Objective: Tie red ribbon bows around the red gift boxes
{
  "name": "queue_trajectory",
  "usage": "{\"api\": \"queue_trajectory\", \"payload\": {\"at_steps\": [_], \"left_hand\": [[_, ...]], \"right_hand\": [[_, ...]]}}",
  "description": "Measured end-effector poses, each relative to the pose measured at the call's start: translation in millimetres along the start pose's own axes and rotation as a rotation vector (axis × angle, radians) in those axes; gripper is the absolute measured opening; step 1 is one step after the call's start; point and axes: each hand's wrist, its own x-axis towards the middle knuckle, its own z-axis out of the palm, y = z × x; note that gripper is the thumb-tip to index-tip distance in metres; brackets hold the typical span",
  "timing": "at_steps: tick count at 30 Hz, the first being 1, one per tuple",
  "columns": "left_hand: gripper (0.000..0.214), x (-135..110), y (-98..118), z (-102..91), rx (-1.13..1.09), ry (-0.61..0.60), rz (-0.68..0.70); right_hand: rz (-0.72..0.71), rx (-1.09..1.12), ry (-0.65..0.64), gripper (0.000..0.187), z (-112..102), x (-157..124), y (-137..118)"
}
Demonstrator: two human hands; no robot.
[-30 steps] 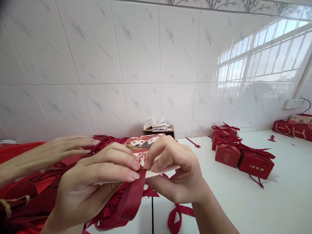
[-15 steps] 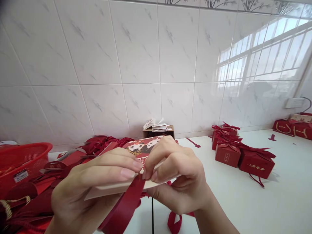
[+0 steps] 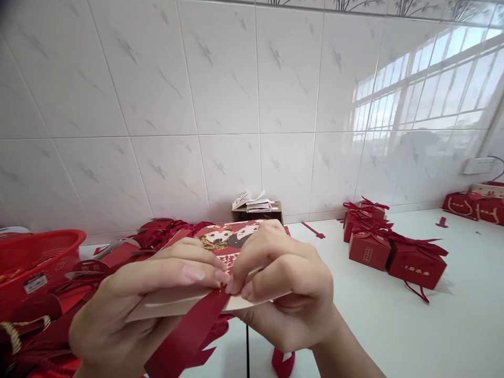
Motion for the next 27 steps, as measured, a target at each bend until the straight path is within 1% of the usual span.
{"api": "queue_trajectory", "payload": {"at_steps": [3,5,7,9,11,15,18,22,25,27], "left_hand": [[0.035,2,0,-0.2,0.034,0.015,0.027],[0.033,4,-2,-1.1,0.104,0.011,0.071],[0.035,5,-5,-2.3,0.187,0.010,0.123],[0.035,5,-8,-3.7,0.256,0.007,0.165],[0.035,4,-11,-4.9,0.308,-0.001,0.183],[0.035,2,-13,-5.9,0.327,-0.019,0.170],[0.037,0,-13,-4.6,0.289,-0.015,0.126],[0.037,-3,-13,-2.0,0.270,0.005,0.026],[0.035,-5,-16,-0.1,0.208,0.024,-0.125],[0.034,-4,-17,2.4,0.127,0.036,-0.262]], "right_hand": [[0.064,0.044,0.033,0.020,0,-1,1],[0.154,0.000,-0.001,0.021,-2,0,0],[0.213,-0.100,-0.064,0.026,-4,1,-2],[0.203,-0.189,-0.122,0.029,-6,3,-3],[0.182,-0.228,-0.153,0.028,-7,4,-4],[0.208,-0.225,-0.163,0.025,-6,4,-3],[0.183,-0.218,-0.147,0.020,-5,2,-3],[0.146,-0.234,-0.125,0.020,-2,2,-3],[0.157,-0.243,-0.105,0.019,-2,2,0],[0.226,-0.231,-0.089,0.018,-2,1,5]]}}
